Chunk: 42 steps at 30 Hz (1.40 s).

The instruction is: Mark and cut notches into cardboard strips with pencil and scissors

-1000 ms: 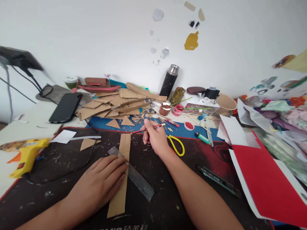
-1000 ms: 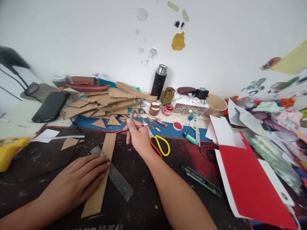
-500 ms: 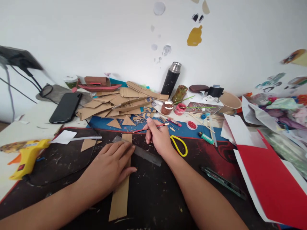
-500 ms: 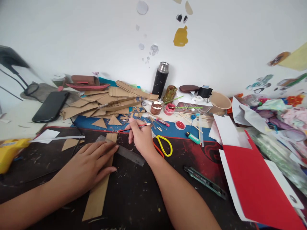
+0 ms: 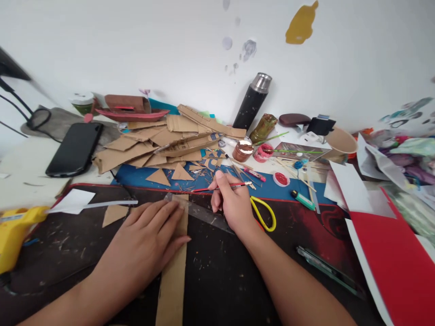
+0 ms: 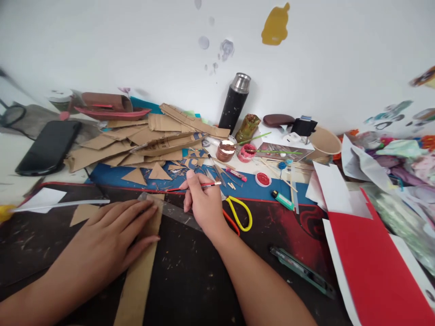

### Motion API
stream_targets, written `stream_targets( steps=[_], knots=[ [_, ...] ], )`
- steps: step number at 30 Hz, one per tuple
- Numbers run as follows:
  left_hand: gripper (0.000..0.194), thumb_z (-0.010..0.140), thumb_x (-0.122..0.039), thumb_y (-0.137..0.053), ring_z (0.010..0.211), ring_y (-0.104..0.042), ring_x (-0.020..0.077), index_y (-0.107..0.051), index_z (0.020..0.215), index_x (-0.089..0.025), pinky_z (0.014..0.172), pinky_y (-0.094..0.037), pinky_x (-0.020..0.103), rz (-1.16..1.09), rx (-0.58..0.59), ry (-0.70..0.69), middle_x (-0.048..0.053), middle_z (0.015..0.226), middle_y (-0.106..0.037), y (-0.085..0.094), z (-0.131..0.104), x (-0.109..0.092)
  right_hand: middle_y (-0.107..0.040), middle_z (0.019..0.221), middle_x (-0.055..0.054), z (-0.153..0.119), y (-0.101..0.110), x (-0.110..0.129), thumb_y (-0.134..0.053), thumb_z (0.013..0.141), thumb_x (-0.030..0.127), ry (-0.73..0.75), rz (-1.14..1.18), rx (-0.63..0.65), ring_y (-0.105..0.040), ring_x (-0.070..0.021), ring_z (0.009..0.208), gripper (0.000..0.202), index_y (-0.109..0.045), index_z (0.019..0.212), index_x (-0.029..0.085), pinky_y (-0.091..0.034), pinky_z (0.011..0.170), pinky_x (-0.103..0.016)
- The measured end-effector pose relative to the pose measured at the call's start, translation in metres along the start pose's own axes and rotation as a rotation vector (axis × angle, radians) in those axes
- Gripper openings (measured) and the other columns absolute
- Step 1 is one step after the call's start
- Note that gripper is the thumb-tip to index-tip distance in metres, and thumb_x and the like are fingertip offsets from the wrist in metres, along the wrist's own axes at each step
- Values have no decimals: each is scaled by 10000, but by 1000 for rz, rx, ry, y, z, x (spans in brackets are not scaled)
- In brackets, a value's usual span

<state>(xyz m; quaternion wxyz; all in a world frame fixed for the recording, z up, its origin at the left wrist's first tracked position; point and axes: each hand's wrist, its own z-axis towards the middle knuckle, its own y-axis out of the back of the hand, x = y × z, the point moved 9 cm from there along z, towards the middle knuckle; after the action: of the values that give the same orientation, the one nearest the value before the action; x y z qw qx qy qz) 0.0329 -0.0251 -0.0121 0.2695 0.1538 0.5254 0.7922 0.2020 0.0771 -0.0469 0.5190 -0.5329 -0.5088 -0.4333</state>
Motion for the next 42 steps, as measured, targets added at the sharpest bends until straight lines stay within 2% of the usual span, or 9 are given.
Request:
stream_targets(
  steps=[5, 9, 13, 19, 23, 28, 34, 38, 42],
  knots=[
    [622, 1195, -521, -395, 1208, -711, 402, -764, 1397, -63, 1042, -524, 543, 34, 15, -18, 235, 1318, -787, -6, 0, -7, -503, 451, 72, -6, 0, 6, -673, 1001, 808, -1, -34, -7, -514, -126, 369, 610, -654, 777, 240, -407, 425, -245],
    [653, 1184, -525, -423, 1344, -659, 439, -703, 1474, -12, 1118, -520, 560, 21, 33, -27, 259, 1378, -758, -10, -2, -10, -522, 455, 63, -11, -5, 9, -671, 1034, 766, 11, -71, -1, -519, -124, 384, 587, -672, 783, 236, -414, 454, -246],
    [683, 1186, -538, -405, 1445, -603, 472, -669, 1512, 1, 1184, -492, 595, 14, 48, -36, 267, 1466, -729, -14, -4, -9, -511, 442, 65, -17, -14, 2, -699, 1018, 776, -10, -17, 8, -496, -117, 371, 608, -662, 751, 231, -396, 447, -245],
    [629, 1183, -527, -419, 1358, -659, 439, -705, 1481, -53, 1168, -498, 583, 42, 54, -30, 234, 1403, -768, -11, -3, -8, -526, 444, 60, -18, -13, -2, -676, 1039, 777, 32, -32, -11, -495, -117, 385, 607, -685, 776, 229, -389, 462, -253],
    [616, 1191, -474, -397, 1239, -692, 428, -729, 1433, -15, 1086, -516, 574, 79, 33, -58, 246, 1310, -786, -6, -1, -12, -527, 458, 67, -5, -1, 3, -675, 1041, 774, 107, -69, -71, -503, -118, 391, 594, -679, 788, 237, -401, 464, -253],
    [549, 1192, -386, -393, 1252, -685, 422, -769, 1387, -36, 1085, -506, 559, 105, 34, -74, 239, 1331, -786, -5, 0, -16, -530, 459, 70, 10, 8, 8, -671, 1033, 794, 206, -80, -140, -498, -117, 388, 609, -665, 783, 238, -386, 449, -249],
    [525, 1183, -358, -420, 1277, -688, 413, -751, 1453, -54, 1070, -508, 551, 94, 57, -67, 224, 1391, -781, -9, -2, -16, -546, 494, 63, -6, 3, 19, -620, 1109, 712, 292, -160, -94, -511, -117, 416, 573, -692, 801, 234, -424, 495, -261],
    [530, 1187, -358, -408, 1282, -694, 411, -752, 1450, -54, 1073, -504, 549, 89, 53, -72, 224, 1393, -782, -10, -1, -16, -551, 497, 59, -14, -5, 12, -605, 1116, 709, 242, -172, -44, -506, -119, 417, 572, -698, 812, 234, -412, 485, -259],
    [557, 1192, -365, -389, 1274, -707, 406, -740, 1437, -8, 1093, -496, 546, 99, 26, -86, 244, 1393, -787, -7, -1, -17, -530, 472, 65, -9, -8, 2, -642, 1063, 772, 147, -97, -31, -489, -113, 394, 610, -678, 786, 230, -388, 455, -248]
  ],
)
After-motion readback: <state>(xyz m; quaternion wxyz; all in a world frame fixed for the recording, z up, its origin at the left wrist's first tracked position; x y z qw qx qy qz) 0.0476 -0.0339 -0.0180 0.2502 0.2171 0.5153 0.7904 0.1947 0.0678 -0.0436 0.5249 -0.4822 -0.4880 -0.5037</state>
